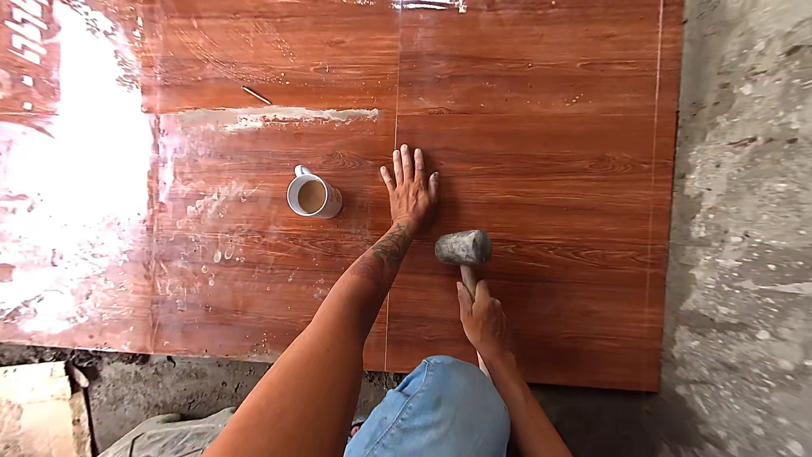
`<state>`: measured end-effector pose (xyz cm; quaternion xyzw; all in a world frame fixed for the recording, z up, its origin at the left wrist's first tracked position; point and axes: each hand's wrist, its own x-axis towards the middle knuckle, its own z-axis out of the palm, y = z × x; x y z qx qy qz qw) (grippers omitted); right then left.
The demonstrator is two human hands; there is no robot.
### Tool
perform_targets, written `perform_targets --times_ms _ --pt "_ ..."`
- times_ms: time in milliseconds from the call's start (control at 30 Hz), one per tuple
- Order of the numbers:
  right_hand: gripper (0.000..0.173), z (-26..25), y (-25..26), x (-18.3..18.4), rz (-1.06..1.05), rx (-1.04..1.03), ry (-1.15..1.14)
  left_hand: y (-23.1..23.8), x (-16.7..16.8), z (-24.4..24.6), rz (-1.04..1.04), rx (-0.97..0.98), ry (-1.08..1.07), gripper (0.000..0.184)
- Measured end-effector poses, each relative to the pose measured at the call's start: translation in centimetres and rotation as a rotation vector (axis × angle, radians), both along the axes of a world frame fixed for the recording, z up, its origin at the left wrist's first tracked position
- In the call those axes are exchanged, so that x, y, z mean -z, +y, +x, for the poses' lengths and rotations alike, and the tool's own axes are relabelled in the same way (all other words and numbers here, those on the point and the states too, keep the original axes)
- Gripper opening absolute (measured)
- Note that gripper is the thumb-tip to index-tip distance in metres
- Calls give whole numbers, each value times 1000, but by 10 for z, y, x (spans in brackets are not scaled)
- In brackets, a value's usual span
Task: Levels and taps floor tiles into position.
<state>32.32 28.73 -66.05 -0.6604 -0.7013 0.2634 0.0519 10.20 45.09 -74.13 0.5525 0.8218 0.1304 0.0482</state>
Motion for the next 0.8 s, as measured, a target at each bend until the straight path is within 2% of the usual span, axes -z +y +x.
perform_targets --times_ms 100,233,333,433,533,700,800 --pt "52 -9 17 2 73 120 48 4 -2 2 -24 -43 30 73" --pt "49 -14 55 -6 -3 137 27 3 -4 3 -55 -67 30 74" --pt "48 -22 78 -2 67 194 33 6 -4 3 -51 -106 33 75" --pt "49 -23 104 -8 -67 242 35 5 -1 4 -47 -140 47 75" --pt "47 -30 119 -8 -15 301 46 7 -3 4 -56 -140 45 76" --pt "51 -29 146 -15 -93 341 52 5 -5 4 -48 -101 11 80" --pt "52 -28 156 -5 -45 380 39 7 -4 5 -48 -114 -3 83"
